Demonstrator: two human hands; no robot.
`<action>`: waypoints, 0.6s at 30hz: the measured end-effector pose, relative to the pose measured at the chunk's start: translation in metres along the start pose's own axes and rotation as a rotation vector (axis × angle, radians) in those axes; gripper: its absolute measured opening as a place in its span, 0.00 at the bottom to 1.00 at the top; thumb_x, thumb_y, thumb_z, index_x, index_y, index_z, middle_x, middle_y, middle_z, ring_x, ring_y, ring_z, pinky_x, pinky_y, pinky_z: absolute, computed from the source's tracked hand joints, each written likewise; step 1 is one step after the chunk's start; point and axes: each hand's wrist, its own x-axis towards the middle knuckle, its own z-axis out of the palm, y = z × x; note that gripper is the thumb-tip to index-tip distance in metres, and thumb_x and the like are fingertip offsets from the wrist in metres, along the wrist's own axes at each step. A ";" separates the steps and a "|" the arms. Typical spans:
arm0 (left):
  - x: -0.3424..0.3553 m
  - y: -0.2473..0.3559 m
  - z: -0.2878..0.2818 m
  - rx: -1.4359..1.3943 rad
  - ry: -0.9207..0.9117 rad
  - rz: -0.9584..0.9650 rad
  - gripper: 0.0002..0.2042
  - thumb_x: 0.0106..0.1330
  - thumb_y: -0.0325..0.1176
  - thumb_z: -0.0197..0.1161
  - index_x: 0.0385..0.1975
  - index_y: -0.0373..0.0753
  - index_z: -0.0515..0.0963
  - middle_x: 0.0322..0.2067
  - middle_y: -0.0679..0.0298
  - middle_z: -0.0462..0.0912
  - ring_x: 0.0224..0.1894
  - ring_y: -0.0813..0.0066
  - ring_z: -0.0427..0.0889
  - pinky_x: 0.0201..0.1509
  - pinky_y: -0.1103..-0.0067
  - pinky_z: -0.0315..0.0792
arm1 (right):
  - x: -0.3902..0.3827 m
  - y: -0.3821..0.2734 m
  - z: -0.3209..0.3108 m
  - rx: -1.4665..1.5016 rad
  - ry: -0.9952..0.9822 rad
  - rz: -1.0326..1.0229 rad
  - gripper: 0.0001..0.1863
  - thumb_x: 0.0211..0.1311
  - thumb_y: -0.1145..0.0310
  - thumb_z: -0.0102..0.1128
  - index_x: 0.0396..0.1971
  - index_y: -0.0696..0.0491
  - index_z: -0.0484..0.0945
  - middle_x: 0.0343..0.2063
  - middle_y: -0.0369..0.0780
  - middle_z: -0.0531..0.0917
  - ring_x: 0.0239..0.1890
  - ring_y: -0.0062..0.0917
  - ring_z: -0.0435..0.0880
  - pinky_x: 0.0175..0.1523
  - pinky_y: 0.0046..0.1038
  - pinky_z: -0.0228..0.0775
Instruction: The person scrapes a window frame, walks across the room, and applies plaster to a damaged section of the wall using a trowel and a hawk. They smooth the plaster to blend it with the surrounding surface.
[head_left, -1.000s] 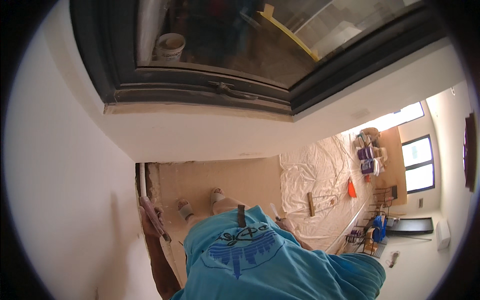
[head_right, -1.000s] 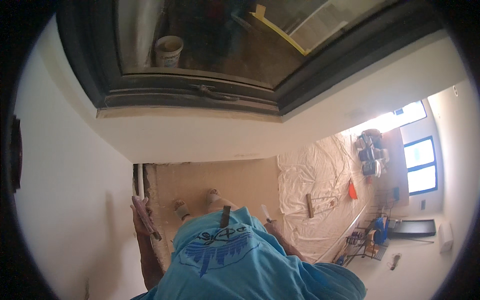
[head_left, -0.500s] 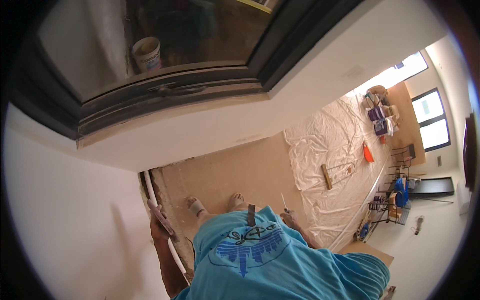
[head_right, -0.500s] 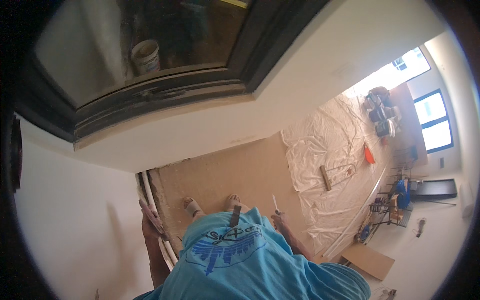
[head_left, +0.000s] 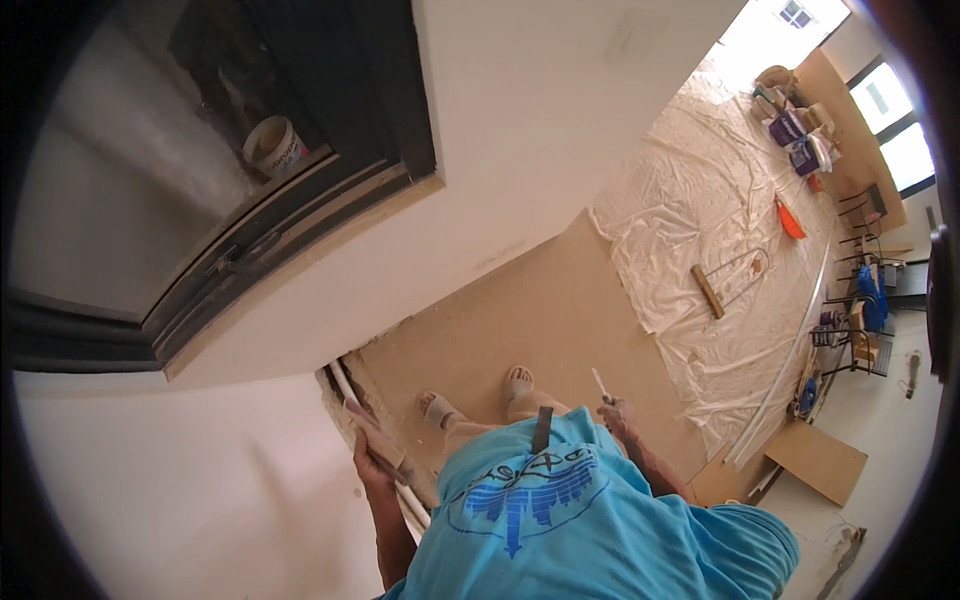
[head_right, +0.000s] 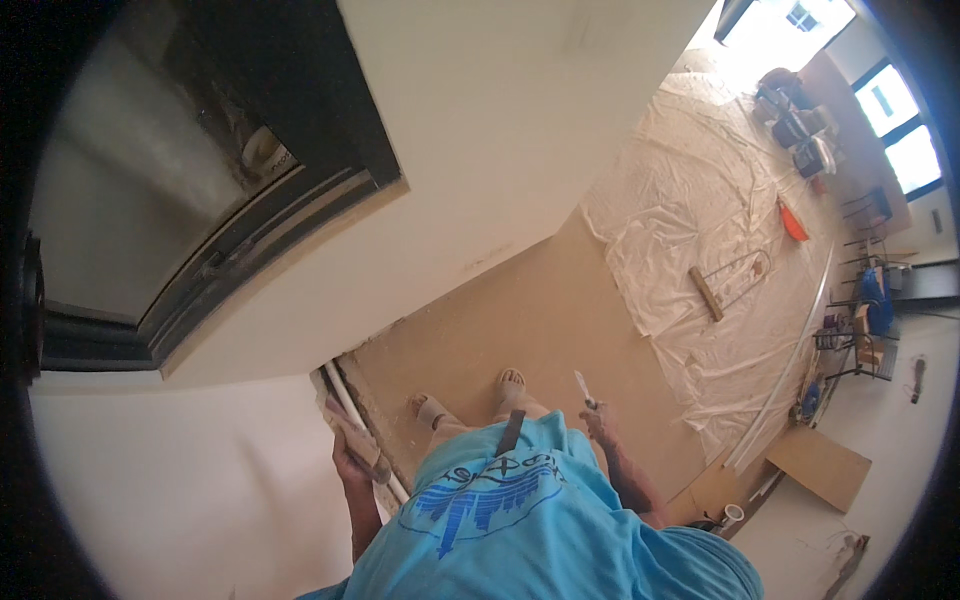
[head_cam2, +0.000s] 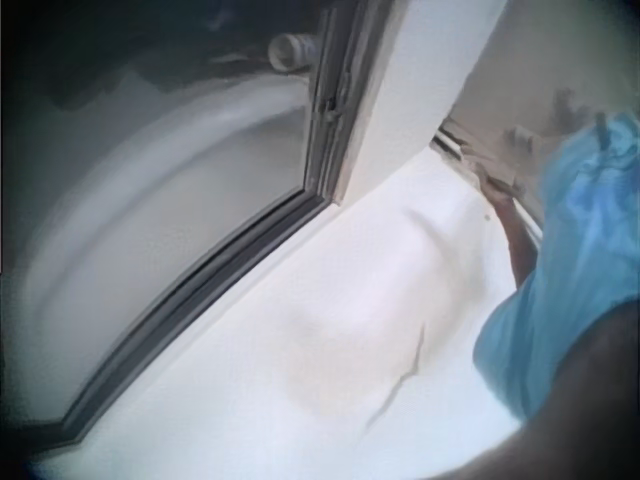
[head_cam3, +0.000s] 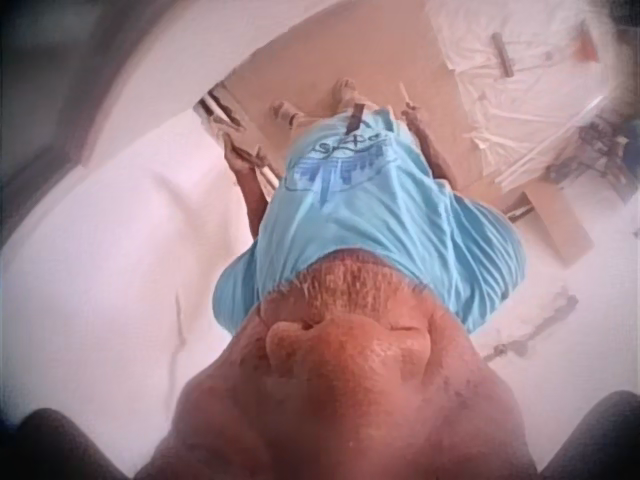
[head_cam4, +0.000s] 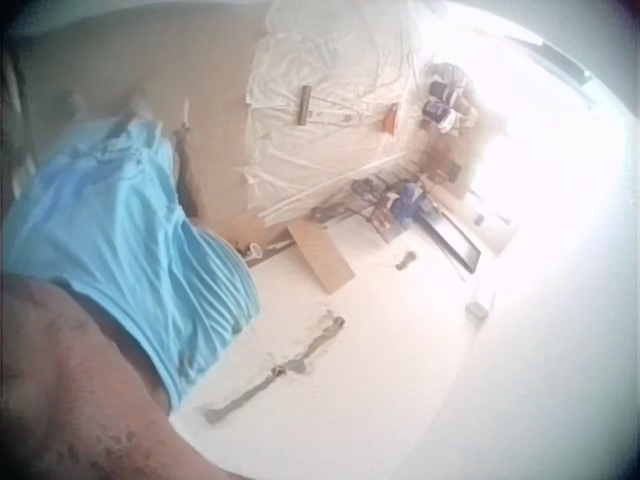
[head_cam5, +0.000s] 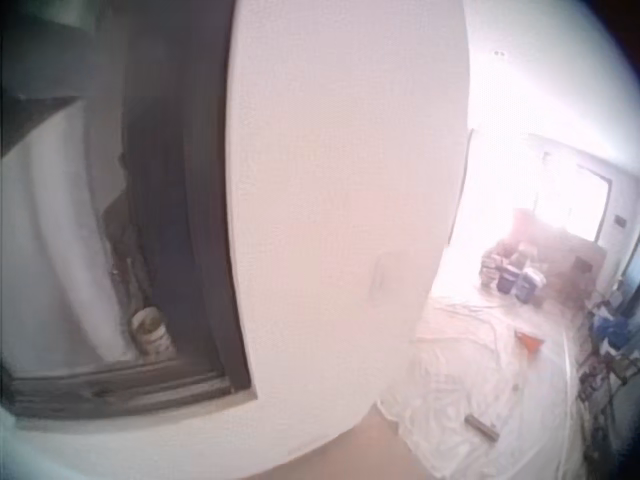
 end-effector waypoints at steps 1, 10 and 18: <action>0.003 -0.004 0.010 0.021 0.025 -0.002 0.26 0.74 0.45 0.56 0.67 0.41 0.63 0.60 0.60 0.71 0.61 0.65 0.72 0.65 0.67 0.67 | 0.004 -0.004 -0.003 -0.019 -0.012 -0.034 0.19 0.54 0.65 0.65 0.45 0.56 0.82 0.20 0.40 0.79 0.16 0.25 0.79 0.19 0.29 0.71; 0.003 -0.022 0.118 0.225 -0.205 -0.034 0.35 0.68 0.45 0.65 0.72 0.45 0.59 0.64 0.53 0.71 0.64 0.59 0.72 0.67 0.62 0.70 | 0.008 -0.130 -0.005 -0.166 -0.072 -0.543 0.21 0.50 0.63 0.63 0.45 0.56 0.83 0.29 0.49 0.84 0.32 0.36 0.85 0.38 0.37 0.73; 0.035 -0.030 0.170 0.467 -0.524 -0.226 0.36 0.66 0.40 0.67 0.71 0.34 0.59 0.66 0.50 0.69 0.67 0.55 0.71 0.68 0.59 0.69 | -0.076 -0.253 0.068 0.185 -0.211 -1.063 0.26 0.48 0.83 0.62 0.51 0.55 0.79 0.46 0.47 0.82 0.51 0.33 0.82 0.51 0.33 0.77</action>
